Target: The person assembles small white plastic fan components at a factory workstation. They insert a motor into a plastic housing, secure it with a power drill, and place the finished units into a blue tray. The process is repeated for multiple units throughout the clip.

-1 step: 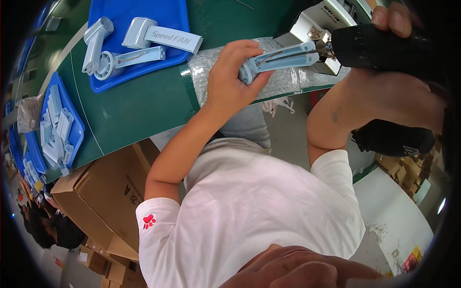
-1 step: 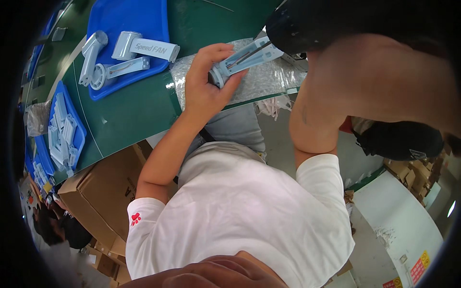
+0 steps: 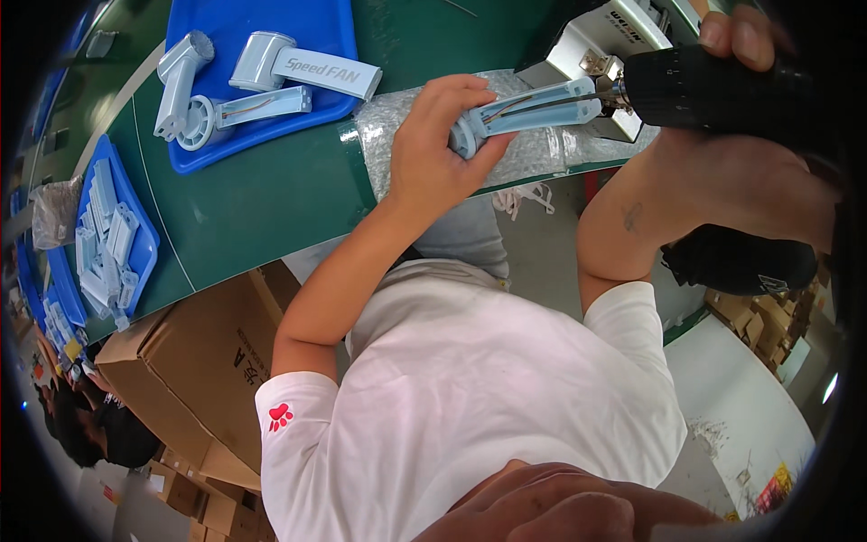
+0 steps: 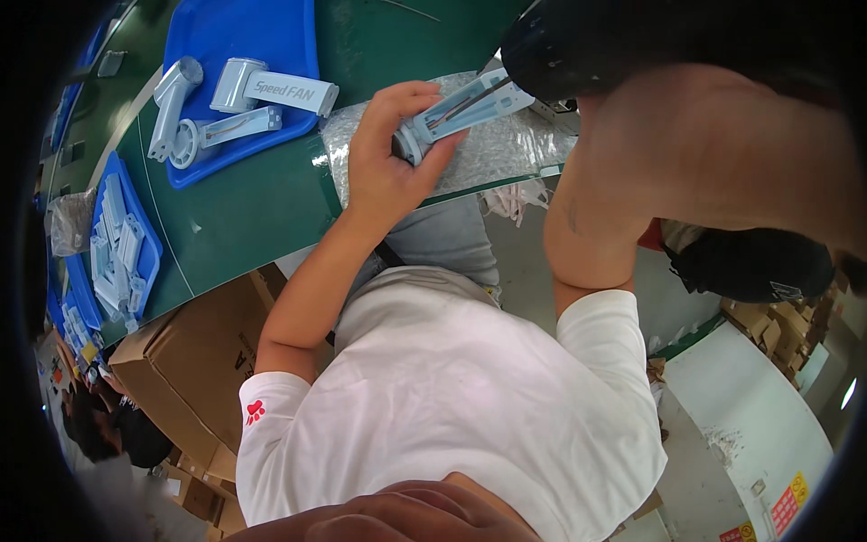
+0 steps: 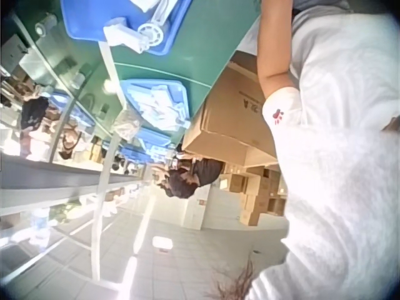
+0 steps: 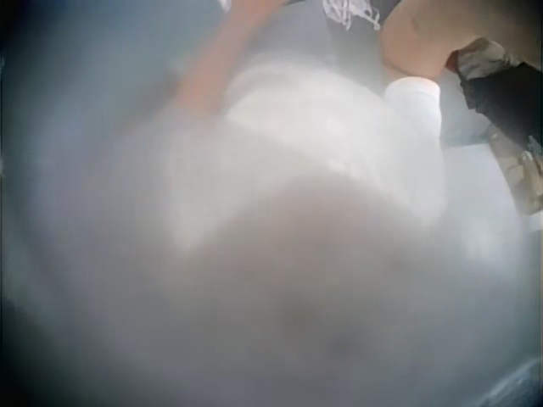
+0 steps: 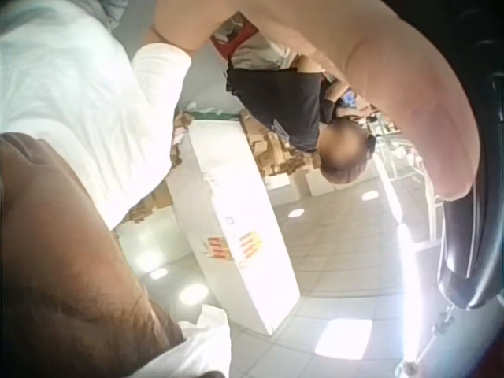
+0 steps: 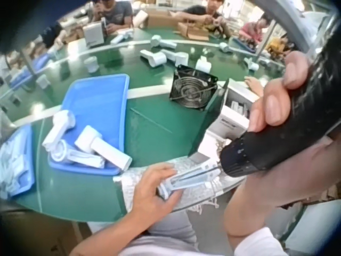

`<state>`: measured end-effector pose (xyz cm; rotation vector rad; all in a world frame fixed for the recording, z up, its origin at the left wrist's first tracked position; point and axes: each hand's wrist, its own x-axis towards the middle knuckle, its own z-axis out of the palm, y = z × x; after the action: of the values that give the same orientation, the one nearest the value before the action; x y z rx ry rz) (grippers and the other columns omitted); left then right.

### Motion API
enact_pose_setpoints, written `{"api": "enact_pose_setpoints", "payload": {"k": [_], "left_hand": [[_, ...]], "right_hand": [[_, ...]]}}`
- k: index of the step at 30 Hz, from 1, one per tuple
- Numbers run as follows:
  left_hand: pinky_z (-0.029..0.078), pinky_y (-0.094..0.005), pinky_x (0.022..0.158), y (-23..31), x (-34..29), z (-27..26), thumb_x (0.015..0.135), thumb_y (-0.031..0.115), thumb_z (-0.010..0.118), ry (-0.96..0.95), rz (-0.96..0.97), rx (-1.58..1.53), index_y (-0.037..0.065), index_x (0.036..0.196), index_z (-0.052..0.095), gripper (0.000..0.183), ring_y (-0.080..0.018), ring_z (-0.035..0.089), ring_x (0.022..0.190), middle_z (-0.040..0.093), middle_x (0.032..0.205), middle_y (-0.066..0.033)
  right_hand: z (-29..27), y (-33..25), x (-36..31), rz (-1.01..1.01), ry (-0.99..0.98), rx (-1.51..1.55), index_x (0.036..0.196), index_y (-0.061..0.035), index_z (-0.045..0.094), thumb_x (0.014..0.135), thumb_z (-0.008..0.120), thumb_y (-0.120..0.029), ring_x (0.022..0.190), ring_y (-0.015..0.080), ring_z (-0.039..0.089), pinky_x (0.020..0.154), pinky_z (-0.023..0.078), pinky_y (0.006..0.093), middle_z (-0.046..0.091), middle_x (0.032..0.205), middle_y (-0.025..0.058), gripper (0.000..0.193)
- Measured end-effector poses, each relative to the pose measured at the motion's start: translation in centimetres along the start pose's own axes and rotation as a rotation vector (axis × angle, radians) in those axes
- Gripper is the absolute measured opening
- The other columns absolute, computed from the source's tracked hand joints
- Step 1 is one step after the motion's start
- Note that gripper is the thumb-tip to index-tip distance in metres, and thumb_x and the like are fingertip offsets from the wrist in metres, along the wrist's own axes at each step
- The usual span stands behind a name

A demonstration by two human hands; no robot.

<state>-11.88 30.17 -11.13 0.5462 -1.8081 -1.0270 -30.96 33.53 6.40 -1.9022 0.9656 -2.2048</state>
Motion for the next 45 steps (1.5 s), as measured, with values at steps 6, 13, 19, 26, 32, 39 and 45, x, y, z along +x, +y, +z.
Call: {"api": "enact_pose_setpoints", "payload": {"k": [6, 13, 19, 26, 32, 39, 45], "left_hand": [[0.054, -0.0348, 0.088, 0.4, 0.2, -0.3, 0.078, 0.004, 0.087, -0.047, -0.015, -0.01, 0.003, 0.11, 0.064, 0.039, -0.0272, 0.068, 0.105, 0.068, 0.117, -0.016], [0.054, -0.0353, 0.088, 0.5, 0.2, -0.4, 0.078, 0.004, 0.087, -0.054, -0.023, 0.004, 0.003, 0.109, 0.064, 0.039, -0.0274, 0.068, 0.104, 0.068, 0.117, -0.0161], [0.054, -0.0364, 0.09, 0.2, -0.3, -0.4, 0.077, 0.002, 0.087, -0.042, -0.055, -0.063, 0.004, 0.11, 0.064, 0.041, -0.028, 0.068, 0.107, 0.067, 0.12, -0.0165], [0.054, -0.0378, 0.09, 0.6, -0.1, -0.3, 0.076, 0.002, 0.087, -0.066, -0.048, -0.07, 0.005, 0.114, 0.065, 0.044, -0.0296, 0.067, 0.108, 0.066, 0.12, -0.0161], [0.055, -0.0362, 0.085, 4.6, 4.9, -6.8, 0.082, 0.022, 0.087, -0.437, -0.178, 0.182, 0.006, 0.109, 0.068, 0.037, -0.0323, 0.069, 0.1, 0.069, 0.107, -0.0118], [0.057, -0.0384, 0.079, 0.1, 22.3, -12.5, 0.083, 0.057, 0.08, -0.433, -0.209, 0.51, 0.004, 0.112, 0.071, 0.06, -0.0264, 0.073, 0.088, 0.074, 0.095, -0.017], [0.057, -0.0364, 0.087, -12.1, 33.7, -11.8, 0.087, 0.06, 0.075, -0.187, -0.568, 0.221, -0.002, 0.126, 0.065, 0.074, -0.0236, 0.071, 0.102, 0.071, 0.116, -0.0141]], "right_hand": [[1.5, 0.2, -0.3, -0.01, 0.059, -0.025, 0.12, -0.0031, 0.052, 0.1, 0.059, 0.0, 0.076, 0.0147, 0.062, 0.068, 0.06, 0.0301, 0.05, 0.122, 0.009, 0.021], [-0.8, 0.5, -0.4, -0.103, -0.194, -0.2, 0.122, -0.0047, 0.053, 0.098, 0.061, -0.002, 0.074, 0.0141, 0.062, 0.065, 0.058, 0.0279, 0.057, 0.109, 0.0073, 0.026], [-0.2, -1.0, -2.1, 0.14, 0.023, 0.023, 0.123, 0.002, 0.052, 0.088, 0.059, -0.037, 0.073, 0.0175, 0.061, 0.064, 0.054, 0.0301, 0.06, 0.104, 0.0109, 0.053], [0.3, -1.9, -2.6, 0.339, 0.242, 0.164, 0.124, 0.0098, 0.051, 0.077, 0.056, -0.078, 0.071, 0.0214, 0.059, 0.063, 0.05, 0.0327, 0.063, 0.098, 0.0152, 0.1], [-3.7, -4.3, 2.1, 0.26, 0.338, 0.643, 0.124, 0.0121, 0.052, 0.077, 0.065, -0.07, 0.067, 0.0187, 0.061, 0.06, 0.053, 0.0292, 0.062, 0.092, 0.0128, 0.095], [-5.7, -5.9, 3.4, 0.006, 0.206, 0.929, 0.148, 0.0066, 0.042, 0.09, 0.079, -0.029, 0.064, 0.0111, 0.062, 0.055, 0.057, 0.022, 0.055, 0.092, 0.0071, 0.077], [-0.8, -3.2, 2.1, 0.12, 0.122, 0.61, 0.165, -0.0118, 0.017, 0.098, 0.068, -0.049, 0.061, 0.0148, 0.059, 0.053, 0.054, 0.0249, 0.052, 0.095, 0.011, 0.092]]}}
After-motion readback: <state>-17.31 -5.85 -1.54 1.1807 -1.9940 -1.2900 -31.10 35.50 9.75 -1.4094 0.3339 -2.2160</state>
